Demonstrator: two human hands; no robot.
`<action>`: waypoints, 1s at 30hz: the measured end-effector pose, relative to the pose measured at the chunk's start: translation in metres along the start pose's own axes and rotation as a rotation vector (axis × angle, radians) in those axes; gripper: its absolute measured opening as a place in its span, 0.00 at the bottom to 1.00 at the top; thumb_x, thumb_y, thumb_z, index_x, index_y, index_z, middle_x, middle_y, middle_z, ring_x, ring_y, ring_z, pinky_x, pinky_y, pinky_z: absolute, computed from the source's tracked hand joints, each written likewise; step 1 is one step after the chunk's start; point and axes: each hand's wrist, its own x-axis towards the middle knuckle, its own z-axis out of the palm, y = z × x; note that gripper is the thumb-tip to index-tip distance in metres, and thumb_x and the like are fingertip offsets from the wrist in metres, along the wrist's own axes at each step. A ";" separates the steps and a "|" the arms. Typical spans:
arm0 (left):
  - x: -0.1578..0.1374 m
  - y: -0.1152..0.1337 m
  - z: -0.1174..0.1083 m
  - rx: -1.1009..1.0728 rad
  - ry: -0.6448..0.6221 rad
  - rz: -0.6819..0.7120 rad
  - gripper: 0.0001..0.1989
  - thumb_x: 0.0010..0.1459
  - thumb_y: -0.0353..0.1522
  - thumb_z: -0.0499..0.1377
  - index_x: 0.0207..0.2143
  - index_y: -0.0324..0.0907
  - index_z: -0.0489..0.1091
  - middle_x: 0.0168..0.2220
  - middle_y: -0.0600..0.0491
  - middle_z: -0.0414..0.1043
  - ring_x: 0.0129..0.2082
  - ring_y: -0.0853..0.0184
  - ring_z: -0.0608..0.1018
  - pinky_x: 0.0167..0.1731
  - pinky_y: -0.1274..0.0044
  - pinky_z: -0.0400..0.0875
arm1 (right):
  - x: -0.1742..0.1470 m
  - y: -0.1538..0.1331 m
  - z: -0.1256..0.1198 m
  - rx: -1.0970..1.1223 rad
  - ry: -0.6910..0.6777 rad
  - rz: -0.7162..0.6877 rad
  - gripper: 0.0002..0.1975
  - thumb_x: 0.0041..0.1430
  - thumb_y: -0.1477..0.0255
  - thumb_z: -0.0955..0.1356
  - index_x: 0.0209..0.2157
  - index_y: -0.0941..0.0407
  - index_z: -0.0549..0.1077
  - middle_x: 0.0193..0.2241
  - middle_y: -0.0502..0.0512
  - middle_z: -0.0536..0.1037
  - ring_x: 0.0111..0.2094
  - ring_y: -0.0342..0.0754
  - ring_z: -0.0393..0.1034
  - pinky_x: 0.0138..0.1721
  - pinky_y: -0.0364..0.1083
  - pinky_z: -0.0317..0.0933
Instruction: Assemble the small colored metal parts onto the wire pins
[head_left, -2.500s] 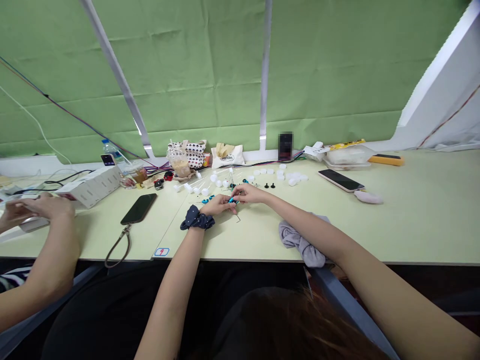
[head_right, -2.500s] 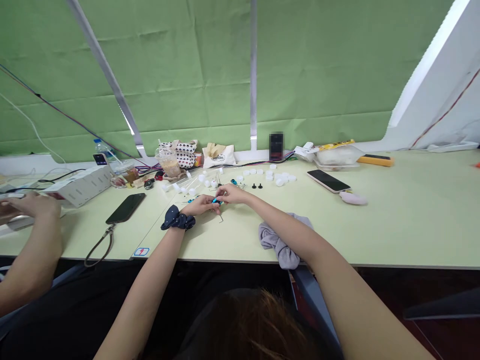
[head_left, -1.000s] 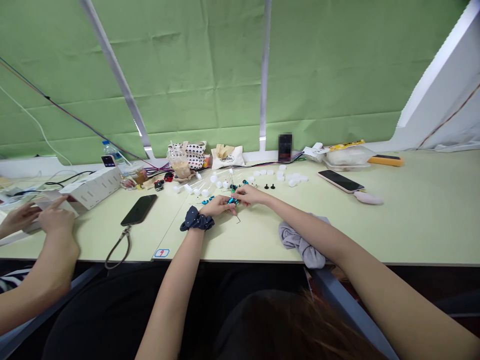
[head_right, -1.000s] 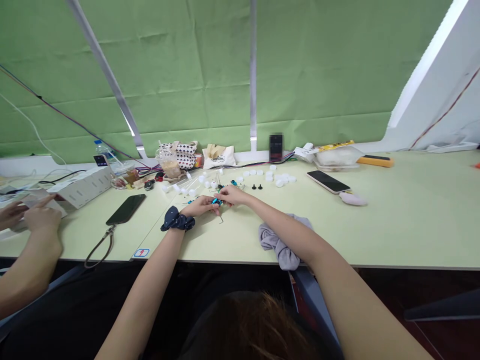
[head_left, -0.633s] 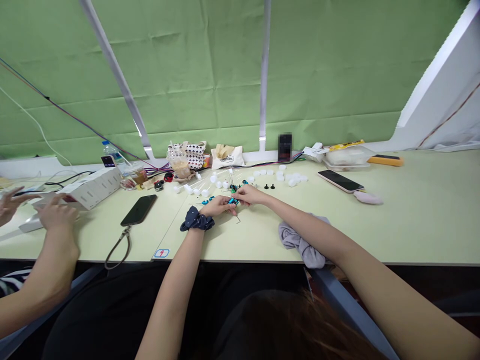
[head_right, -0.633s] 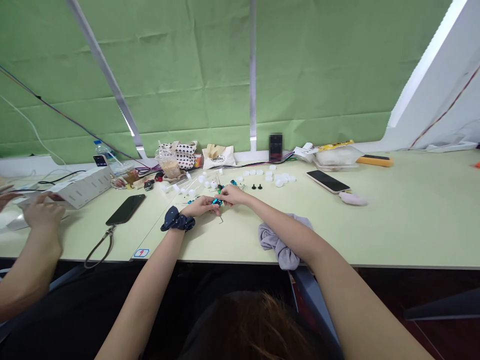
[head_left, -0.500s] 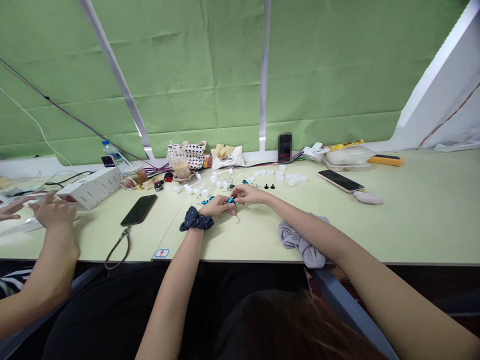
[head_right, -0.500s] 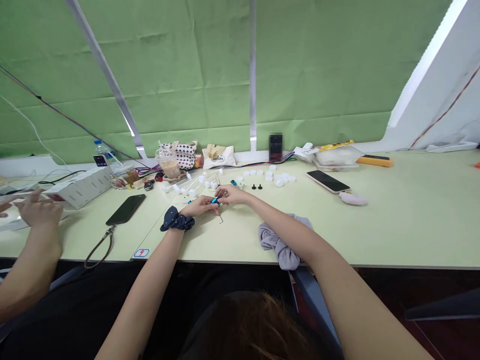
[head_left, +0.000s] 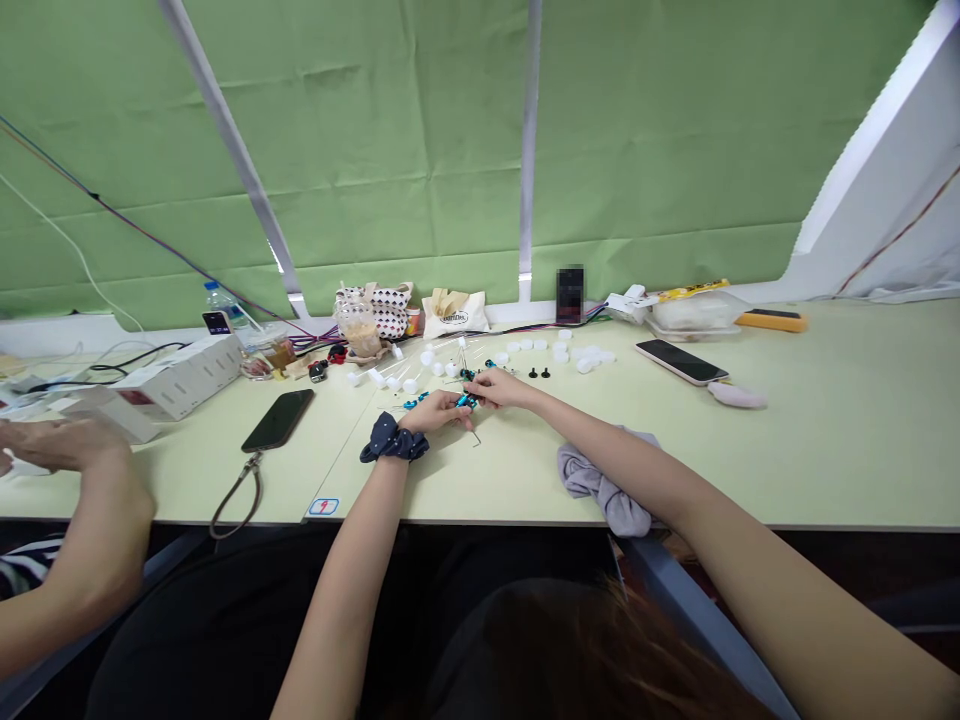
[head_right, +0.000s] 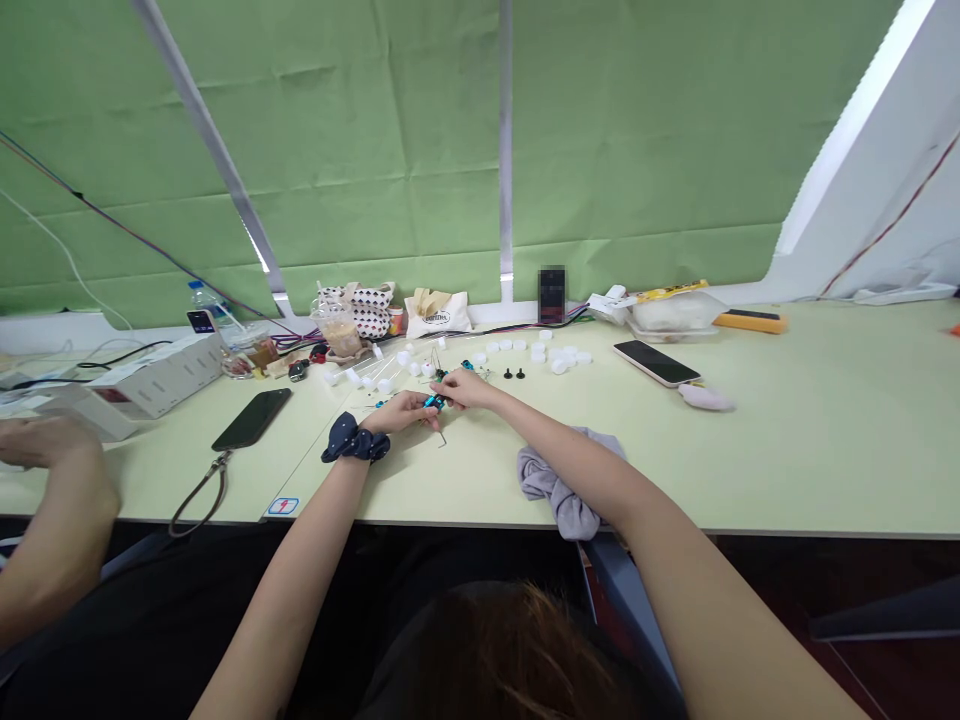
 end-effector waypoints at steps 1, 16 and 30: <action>0.000 0.000 0.000 0.015 0.003 -0.013 0.25 0.56 0.48 0.55 0.41 0.34 0.72 0.31 0.47 0.77 0.21 0.74 0.67 0.23 0.81 0.60 | 0.000 0.000 -0.001 0.003 0.008 -0.004 0.19 0.57 0.57 0.66 0.26 0.61 0.69 0.17 0.49 0.69 0.15 0.37 0.61 0.17 0.38 0.55; 0.002 -0.005 0.000 -0.018 0.007 0.021 0.25 0.56 0.48 0.56 0.42 0.33 0.70 0.32 0.46 0.78 0.27 0.70 0.72 0.30 0.79 0.64 | -0.001 0.002 0.000 0.076 -0.083 -0.136 0.18 0.53 0.61 0.69 0.40 0.59 0.70 0.32 0.54 0.74 0.24 0.39 0.68 0.22 0.38 0.62; 0.001 -0.005 0.000 -0.007 0.011 0.009 0.23 0.56 0.46 0.56 0.41 0.33 0.70 0.32 0.46 0.78 0.25 0.71 0.71 0.26 0.80 0.62 | 0.002 0.007 0.000 -0.030 -0.065 -0.107 0.17 0.56 0.59 0.66 0.33 0.61 0.71 0.24 0.52 0.72 0.18 0.37 0.60 0.18 0.38 0.55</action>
